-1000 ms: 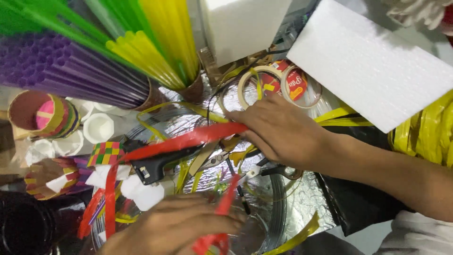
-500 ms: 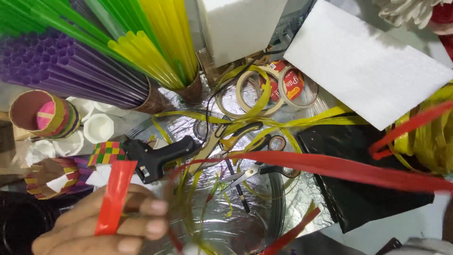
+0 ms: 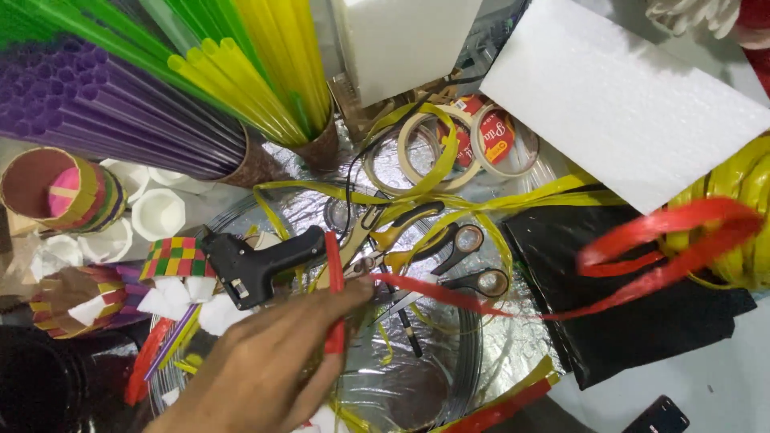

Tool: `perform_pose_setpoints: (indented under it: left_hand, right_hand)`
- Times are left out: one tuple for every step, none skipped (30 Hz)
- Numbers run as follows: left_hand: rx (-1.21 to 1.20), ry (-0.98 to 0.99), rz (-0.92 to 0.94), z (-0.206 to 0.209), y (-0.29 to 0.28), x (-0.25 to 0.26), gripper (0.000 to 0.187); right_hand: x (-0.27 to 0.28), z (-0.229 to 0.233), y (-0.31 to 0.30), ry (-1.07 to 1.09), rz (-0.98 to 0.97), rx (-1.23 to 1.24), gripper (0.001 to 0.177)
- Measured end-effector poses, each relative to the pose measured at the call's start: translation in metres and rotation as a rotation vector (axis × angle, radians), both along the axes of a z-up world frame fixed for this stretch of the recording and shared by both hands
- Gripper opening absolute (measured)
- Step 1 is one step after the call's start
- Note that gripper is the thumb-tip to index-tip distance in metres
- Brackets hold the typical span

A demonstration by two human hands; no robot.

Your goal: Cutting red plastic strips and assembling them with other colored strips using a hot glue gun to create a decorative object.

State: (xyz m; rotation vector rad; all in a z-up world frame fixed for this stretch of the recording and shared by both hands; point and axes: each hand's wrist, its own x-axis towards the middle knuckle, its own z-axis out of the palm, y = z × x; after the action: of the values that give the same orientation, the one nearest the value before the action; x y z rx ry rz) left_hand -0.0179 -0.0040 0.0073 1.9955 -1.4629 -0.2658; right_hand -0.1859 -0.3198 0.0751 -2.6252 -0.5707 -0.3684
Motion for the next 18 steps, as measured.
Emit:
perform_pose_setpoints:
  left_hand:
    - [0.000, 0.001, 0.000, 0.002, 0.003, 0.002, 0.047]
    - [0.008, 0.009, 0.002, 0.005, 0.006, 0.004, 0.047]
    - [0.016, 0.018, 0.004, 0.007, 0.008, 0.006, 0.046]
    - [0.013, 0.018, -0.001, 0.007, 0.011, 0.006, 0.046]
    - [0.027, 0.038, -0.023, 0.007, 0.014, 0.007, 0.048]
    - [0.046, 0.058, -0.046, 0.007, 0.017, 0.007, 0.050]
    - [0.046, 0.060, -0.052, 0.007, 0.016, 0.008, 0.050]
    - [0.036, 0.041, -0.046, 0.006, 0.016, 0.007, 0.051]
    - [0.027, 0.021, -0.041, 0.005, 0.017, 0.008, 0.054]
    - [0.028, 0.024, -0.040, 0.007, 0.017, 0.007, 0.054]
    - [0.029, 0.020, -0.026, 0.009, 0.017, 0.007, 0.052]
    - [0.028, 0.012, -0.014, 0.011, 0.017, 0.008, 0.051]
    - [0.028, 0.013, -0.013, 0.014, 0.016, 0.008, 0.051]
    - [0.024, 0.001, 0.004, 0.018, 0.015, 0.009, 0.052]
    - [0.020, -0.010, 0.022, 0.021, 0.015, 0.009, 0.053]
    - [0.021, -0.008, 0.027, 0.021, 0.016, 0.010, 0.053]
    - [0.016, -0.010, 0.030, 0.021, 0.018, 0.010, 0.054]
    - [0.010, -0.012, 0.033, 0.020, 0.020, 0.011, 0.055]
  right_hand:
    - [0.004, -0.008, 0.003, 0.003, 0.023, -0.052, 0.050]
    - [0.008, -0.016, 0.007, 0.004, 0.048, -0.105, 0.052]
    - [0.012, -0.024, 0.010, 0.005, 0.072, -0.158, 0.054]
    - [0.018, -0.031, 0.012, 0.008, 0.090, -0.213, 0.056]
    - [0.023, -0.043, 0.017, 0.011, 0.108, -0.268, 0.059]
    - [0.026, -0.060, 0.026, 0.016, 0.125, -0.319, 0.061]
    - [0.035, -0.079, 0.031, 0.019, 0.120, -0.319, 0.061]
    - [0.045, -0.099, 0.036, 0.043, 0.115, -0.300, 0.054]
    - [0.056, -0.118, 0.043, 0.066, 0.110, -0.280, 0.053]
    - [0.059, -0.122, 0.043, 0.069, 0.112, -0.279, 0.053]
    - [0.063, -0.125, 0.044, 0.060, 0.109, -0.279, 0.032]
    - [0.067, -0.129, 0.045, 0.048, 0.105, -0.280, 0.019]
    - [0.065, -0.125, 0.039, 0.048, 0.106, -0.281, 0.019]
    - [0.064, -0.121, 0.032, 0.069, 0.100, -0.274, 0.027]
    - [0.062, -0.117, 0.025, 0.089, 0.094, -0.268, 0.036]
    - [0.073, -0.087, 0.023, 0.090, 0.100, -0.267, 0.036]
    - [0.081, -0.057, 0.022, 0.107, 0.109, -0.271, 0.036]
    - [0.086, -0.027, 0.022, 0.124, 0.119, -0.277, 0.036]
